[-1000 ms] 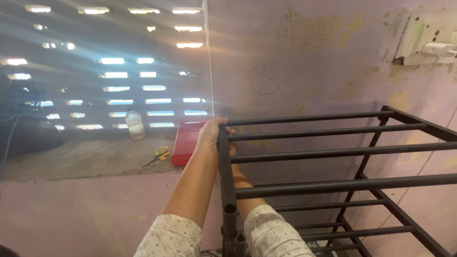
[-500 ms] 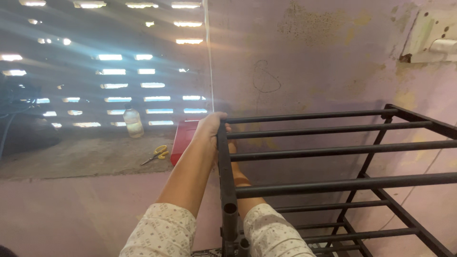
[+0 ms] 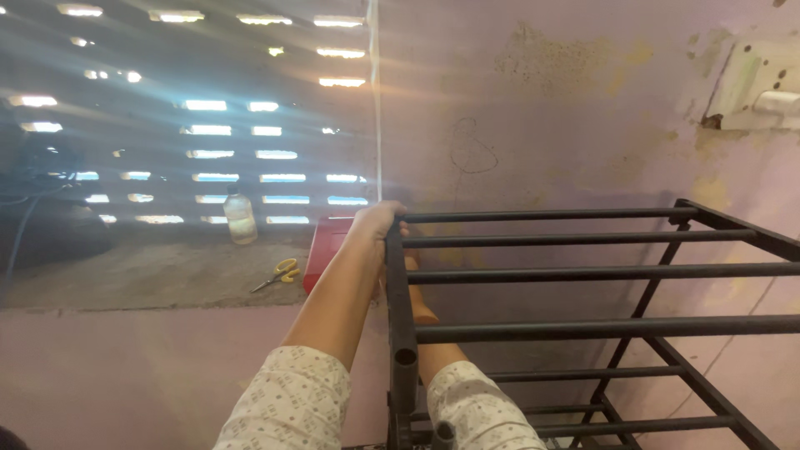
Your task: The person assembles a black metal frame by inserting vertical rods into horizontal bars. They repeatedly insert and remove rods from different positions on the frame, adjusting the structure while working on a patterned rug.
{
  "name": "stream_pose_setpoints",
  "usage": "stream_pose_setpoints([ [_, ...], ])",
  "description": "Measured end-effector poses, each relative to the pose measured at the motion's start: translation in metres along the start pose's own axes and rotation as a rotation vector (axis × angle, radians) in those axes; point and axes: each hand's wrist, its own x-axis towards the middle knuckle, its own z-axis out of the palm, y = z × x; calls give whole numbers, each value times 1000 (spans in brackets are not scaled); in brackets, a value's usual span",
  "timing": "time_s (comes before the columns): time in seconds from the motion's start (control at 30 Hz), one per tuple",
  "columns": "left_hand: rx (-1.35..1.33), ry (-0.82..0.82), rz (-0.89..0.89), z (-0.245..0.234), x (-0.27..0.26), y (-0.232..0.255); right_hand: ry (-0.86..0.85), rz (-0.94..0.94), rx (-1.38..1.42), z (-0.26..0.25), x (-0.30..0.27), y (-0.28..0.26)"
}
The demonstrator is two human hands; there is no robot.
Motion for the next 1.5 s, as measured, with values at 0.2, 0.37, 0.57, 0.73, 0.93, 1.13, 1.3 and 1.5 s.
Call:
stream_pose_setpoints([
  [0.2,14,-21,14,-7,-25,3,-29,22,-109,-2,-16,-11],
  [0.37,126,-60,215,-51,-10,-16,-91,59,-461,-12,-30,-26],
  [0.57,214,-148,438,-75,1,-77,-364,237,-1143,-38,-134,-139],
  [0.73,-26,-336,453,-81,3,-85,-584,703,-1482,-28,-260,-255],
  [0.93,-237,-467,454,-75,2,-95,-595,466,-1216,-47,-270,-353],
  [1.13,-77,-355,520,-77,-12,-93,-163,-65,-1257,25,-116,-322],
  [1.3,58,-151,996,-73,-5,-97,-307,158,-1470,58,-39,-263],
  [1.5,115,-115,822,-82,-24,-85,-220,313,-1252,59,-17,-226],
])
